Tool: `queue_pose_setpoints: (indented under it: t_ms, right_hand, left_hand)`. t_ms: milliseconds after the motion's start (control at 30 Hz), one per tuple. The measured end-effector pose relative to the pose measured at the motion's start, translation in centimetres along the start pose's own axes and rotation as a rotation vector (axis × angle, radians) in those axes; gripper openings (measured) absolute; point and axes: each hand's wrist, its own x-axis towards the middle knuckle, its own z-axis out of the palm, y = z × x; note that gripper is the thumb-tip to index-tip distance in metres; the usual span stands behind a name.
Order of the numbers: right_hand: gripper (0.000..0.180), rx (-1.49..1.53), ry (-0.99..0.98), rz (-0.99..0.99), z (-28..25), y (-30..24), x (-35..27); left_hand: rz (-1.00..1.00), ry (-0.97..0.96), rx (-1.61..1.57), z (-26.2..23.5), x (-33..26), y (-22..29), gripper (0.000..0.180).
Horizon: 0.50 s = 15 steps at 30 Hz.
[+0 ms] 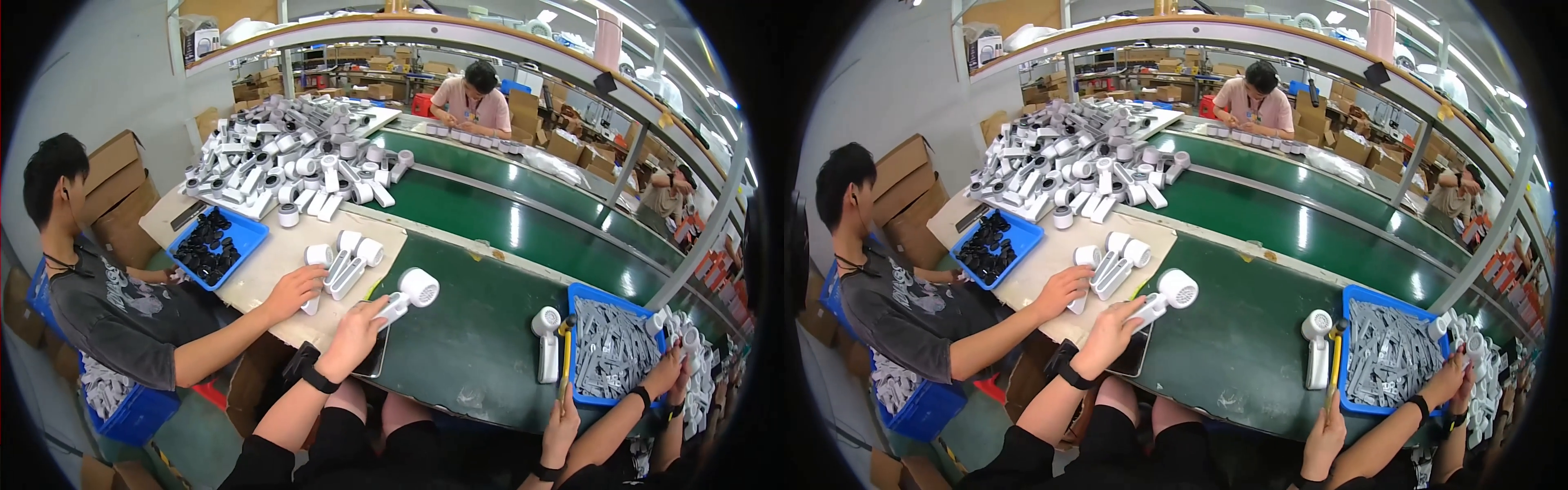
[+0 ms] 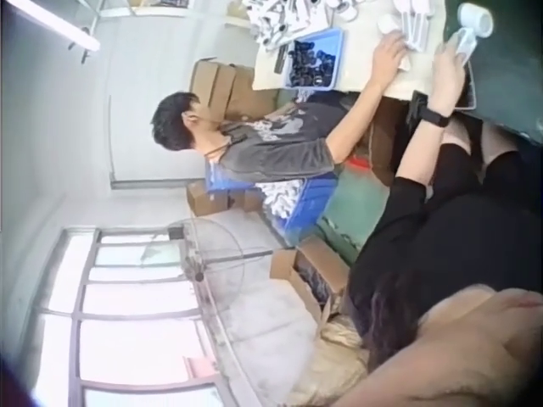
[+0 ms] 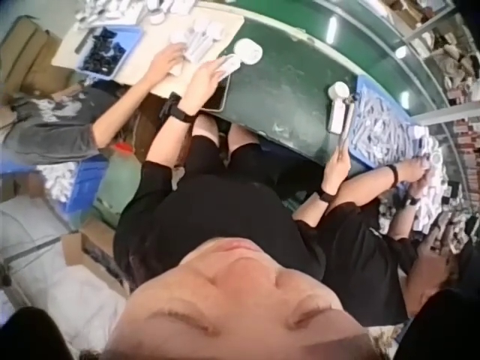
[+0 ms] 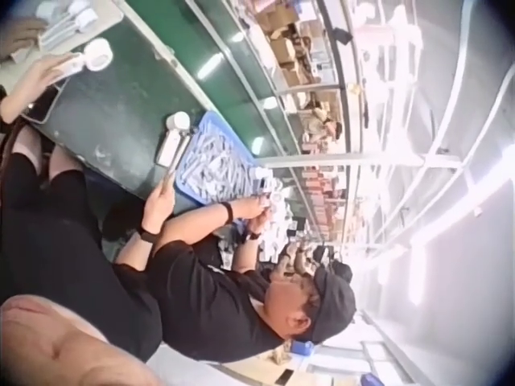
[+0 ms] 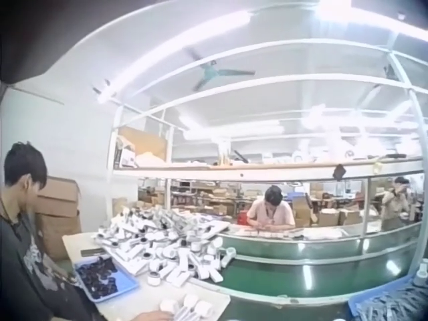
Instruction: Assembling plastic and metal components using a mallet on a factory production line.
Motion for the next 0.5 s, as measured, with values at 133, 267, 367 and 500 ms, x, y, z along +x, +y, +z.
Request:
queue_pose_setpoints:
  t_ms: [133, 267, 367, 500]
  right_hand:
    - [0.048, -0.001, 0.007, -0.105, 0.4, 2.5, 0.0]
    - [0.049, 0.140, -0.075, -0.076, 0.7, 2.0, -0.3]
    - [0.050, 0.257, -0.191, 0.151, 0.7, 2.1, -1.5]
    - [0.043, 0.342, -0.172, -0.013, 1.3, -0.2, -3.9]
  left_hand:
    - [0.032, 0.129, 0.161, -0.9, 0.9, -4.1, 0.038]
    - [-0.030, 0.146, 0.344, -1.7, 1.2, -8.2, 0.037]
    - [-0.066, 0.144, 0.403, -1.7, 1.5, -9.4, 0.039]
    - [-0.103, 0.145, 0.443, 0.1, 2.7, -8.8, 0.042]
